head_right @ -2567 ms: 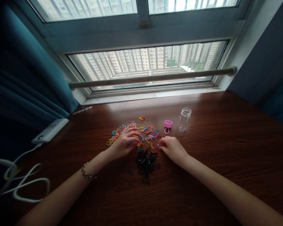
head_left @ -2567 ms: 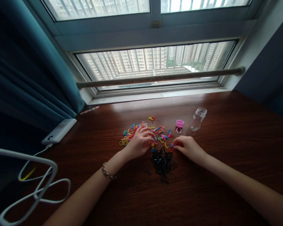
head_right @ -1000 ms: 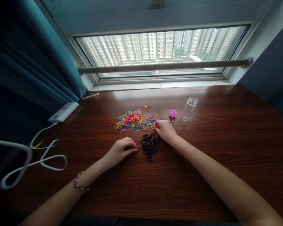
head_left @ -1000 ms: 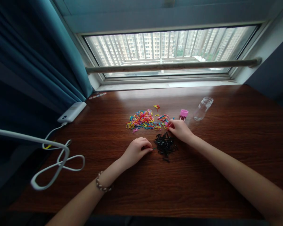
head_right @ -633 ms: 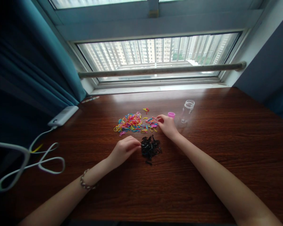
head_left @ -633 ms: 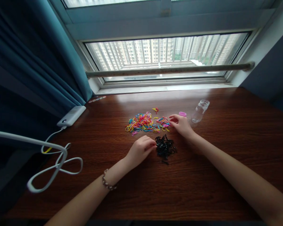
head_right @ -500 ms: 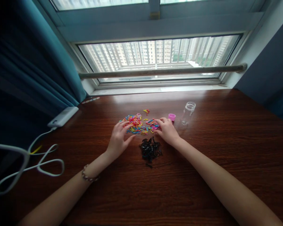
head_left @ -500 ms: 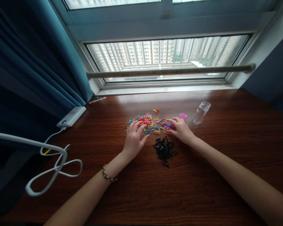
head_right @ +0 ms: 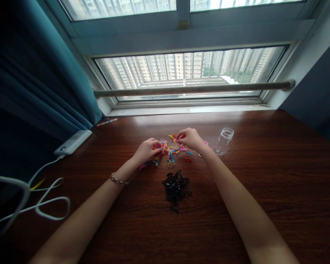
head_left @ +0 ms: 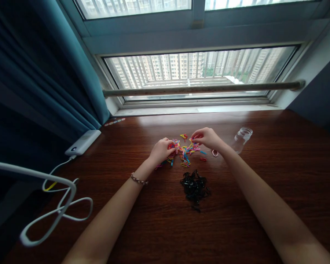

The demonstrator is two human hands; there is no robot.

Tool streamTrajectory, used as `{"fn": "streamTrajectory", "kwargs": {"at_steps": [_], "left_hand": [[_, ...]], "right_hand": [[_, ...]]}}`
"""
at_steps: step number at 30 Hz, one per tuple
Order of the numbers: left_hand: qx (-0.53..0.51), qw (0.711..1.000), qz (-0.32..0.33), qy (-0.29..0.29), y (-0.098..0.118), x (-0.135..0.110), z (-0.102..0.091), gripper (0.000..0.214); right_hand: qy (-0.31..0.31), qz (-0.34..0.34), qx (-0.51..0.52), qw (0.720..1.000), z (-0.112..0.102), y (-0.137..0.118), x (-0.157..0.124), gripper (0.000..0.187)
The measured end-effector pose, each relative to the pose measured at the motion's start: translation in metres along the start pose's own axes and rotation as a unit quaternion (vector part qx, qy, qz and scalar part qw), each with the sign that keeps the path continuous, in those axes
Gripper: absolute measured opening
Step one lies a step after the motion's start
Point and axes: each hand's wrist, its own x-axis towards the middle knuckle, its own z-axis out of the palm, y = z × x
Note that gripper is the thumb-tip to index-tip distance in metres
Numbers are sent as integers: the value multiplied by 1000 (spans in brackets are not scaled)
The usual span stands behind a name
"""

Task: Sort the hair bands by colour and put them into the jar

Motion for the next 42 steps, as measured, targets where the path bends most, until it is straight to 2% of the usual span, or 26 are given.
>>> {"fn": "streamTrajectory", "kwargs": {"at_steps": [3,6,12,17,20,23,28,32,36,39,42], "left_hand": [[-49,995,-10,-88,-4,21,-21,17],[-86,987,-33,-132,-1,36,-41,21],[-125,983,-47,-122,3,45,-65,25],[-123,982,-21,-143,-2,42,-75,25],[-128,982,3,-140,1,42,-69,25],[-149,982,27,-116,11,43,-53,24],[-237,962,50,-124,27,43,-27,19],[-309,942,58,-113,28,42,-23,23],[-324,940,61,-89,26,43,-25,28],[-315,943,69,-79,23,43,-24,32],[-278,951,83,-106,16,43,-24,35]], "right_hand": [[2,0,29,1000,-11,-6,2,12],[-11,4,51,999,-16,-6,3,13],[-58,46,98,992,-23,0,3,17],[-94,59,61,992,-22,0,3,21],[-96,44,23,994,-18,0,4,23],[-83,7,-11,996,-16,1,6,23],[-24,-35,-63,997,-21,2,5,22],[0,-56,-93,994,-26,0,3,22],[13,-81,-96,992,-25,-5,2,22],[-10,-94,-100,991,-17,-6,1,20],[-74,-119,-133,981,1,-4,1,19]]}}
